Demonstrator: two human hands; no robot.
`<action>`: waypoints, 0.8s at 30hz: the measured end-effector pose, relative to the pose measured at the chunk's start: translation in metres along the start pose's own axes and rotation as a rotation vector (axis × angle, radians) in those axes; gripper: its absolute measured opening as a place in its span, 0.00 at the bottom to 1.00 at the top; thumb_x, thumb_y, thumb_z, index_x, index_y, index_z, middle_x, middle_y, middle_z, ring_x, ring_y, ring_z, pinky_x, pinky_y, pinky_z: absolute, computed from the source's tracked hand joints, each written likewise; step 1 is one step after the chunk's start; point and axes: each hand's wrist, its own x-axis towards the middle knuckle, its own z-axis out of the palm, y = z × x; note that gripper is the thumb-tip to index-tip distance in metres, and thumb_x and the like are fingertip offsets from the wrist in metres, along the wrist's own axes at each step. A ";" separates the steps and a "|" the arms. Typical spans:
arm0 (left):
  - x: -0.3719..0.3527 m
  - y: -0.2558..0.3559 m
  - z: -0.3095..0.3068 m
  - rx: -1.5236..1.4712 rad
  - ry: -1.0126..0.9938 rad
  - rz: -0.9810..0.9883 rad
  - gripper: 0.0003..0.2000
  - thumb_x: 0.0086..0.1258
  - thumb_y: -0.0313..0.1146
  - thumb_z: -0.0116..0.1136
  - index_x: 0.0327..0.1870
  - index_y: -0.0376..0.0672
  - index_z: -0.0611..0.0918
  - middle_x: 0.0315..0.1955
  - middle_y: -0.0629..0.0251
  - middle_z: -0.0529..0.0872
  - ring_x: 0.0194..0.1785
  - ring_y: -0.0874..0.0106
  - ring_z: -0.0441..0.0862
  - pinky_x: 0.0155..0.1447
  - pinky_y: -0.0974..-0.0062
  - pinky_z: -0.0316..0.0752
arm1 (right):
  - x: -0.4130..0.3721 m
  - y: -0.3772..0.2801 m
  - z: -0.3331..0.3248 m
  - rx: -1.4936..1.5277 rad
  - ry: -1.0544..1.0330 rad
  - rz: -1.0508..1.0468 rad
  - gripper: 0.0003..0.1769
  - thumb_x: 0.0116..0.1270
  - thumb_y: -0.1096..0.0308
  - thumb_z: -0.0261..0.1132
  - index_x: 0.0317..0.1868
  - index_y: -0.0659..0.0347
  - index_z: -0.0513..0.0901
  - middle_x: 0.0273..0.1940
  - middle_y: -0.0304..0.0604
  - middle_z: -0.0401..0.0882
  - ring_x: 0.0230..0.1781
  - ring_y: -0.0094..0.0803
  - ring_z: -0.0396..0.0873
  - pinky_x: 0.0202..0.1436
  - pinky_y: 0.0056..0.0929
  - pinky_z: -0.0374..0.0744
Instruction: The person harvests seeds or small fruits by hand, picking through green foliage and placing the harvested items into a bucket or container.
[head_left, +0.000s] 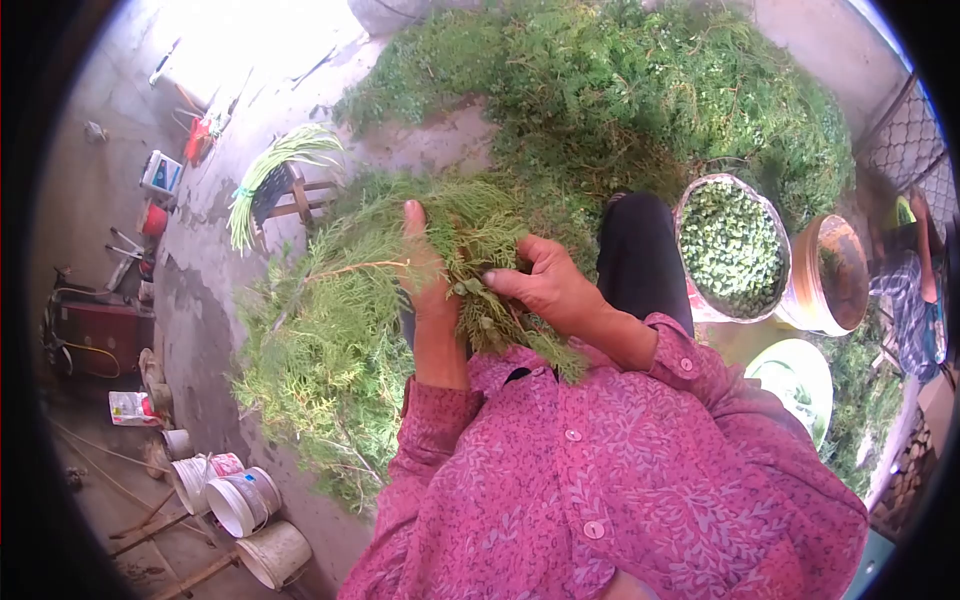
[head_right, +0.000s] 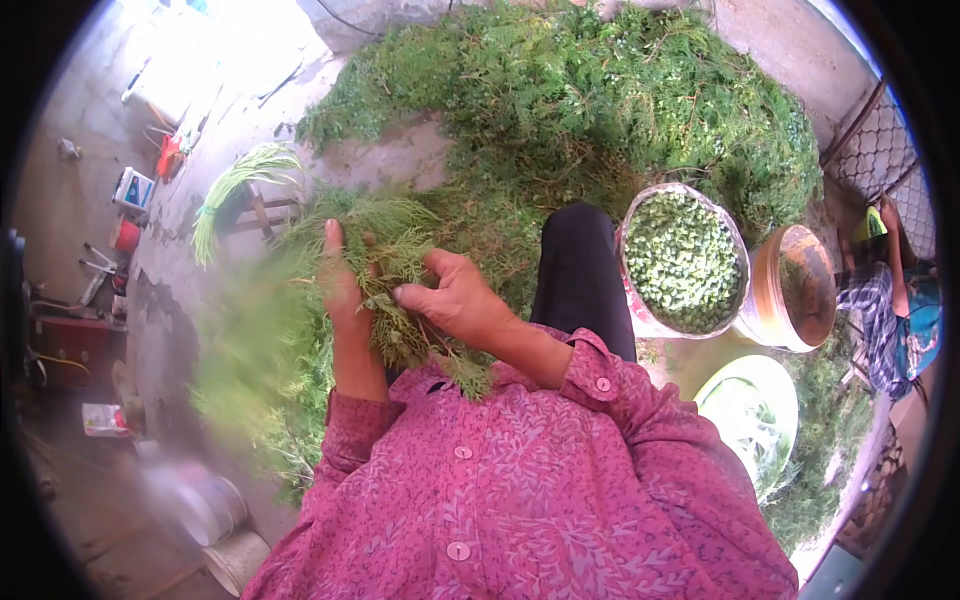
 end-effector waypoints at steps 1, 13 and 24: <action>0.006 -0.006 -0.007 0.065 0.040 0.037 0.16 0.66 0.47 0.50 0.35 0.41 0.77 0.25 0.67 0.78 0.21 0.78 0.73 0.23 0.81 0.69 | 0.002 0.004 -0.001 -0.008 0.020 -0.024 0.13 0.58 0.73 0.62 0.44 0.66 0.75 0.36 0.34 0.77 0.34 0.16 0.73 0.38 0.18 0.73; 0.034 0.022 -0.057 0.044 0.039 -0.159 0.16 0.68 0.50 0.45 0.32 0.46 0.74 0.30 0.63 0.80 0.30 0.67 0.80 0.30 0.64 0.79 | -0.039 -0.031 -0.063 0.061 0.314 0.048 0.09 0.56 0.70 0.64 0.36 0.60 0.75 0.22 0.33 0.72 0.18 0.16 0.70 0.19 0.14 0.68; 0.084 -0.032 -0.101 -0.053 -0.269 -0.259 0.14 0.67 0.45 0.50 0.32 0.44 0.77 0.21 0.61 0.80 0.19 0.68 0.78 0.21 0.70 0.77 | -0.132 -0.014 -0.281 -2.026 1.029 -0.369 0.11 0.57 0.70 0.60 0.40 0.63 0.80 0.32 0.42 0.80 0.31 0.26 0.76 0.37 0.24 0.76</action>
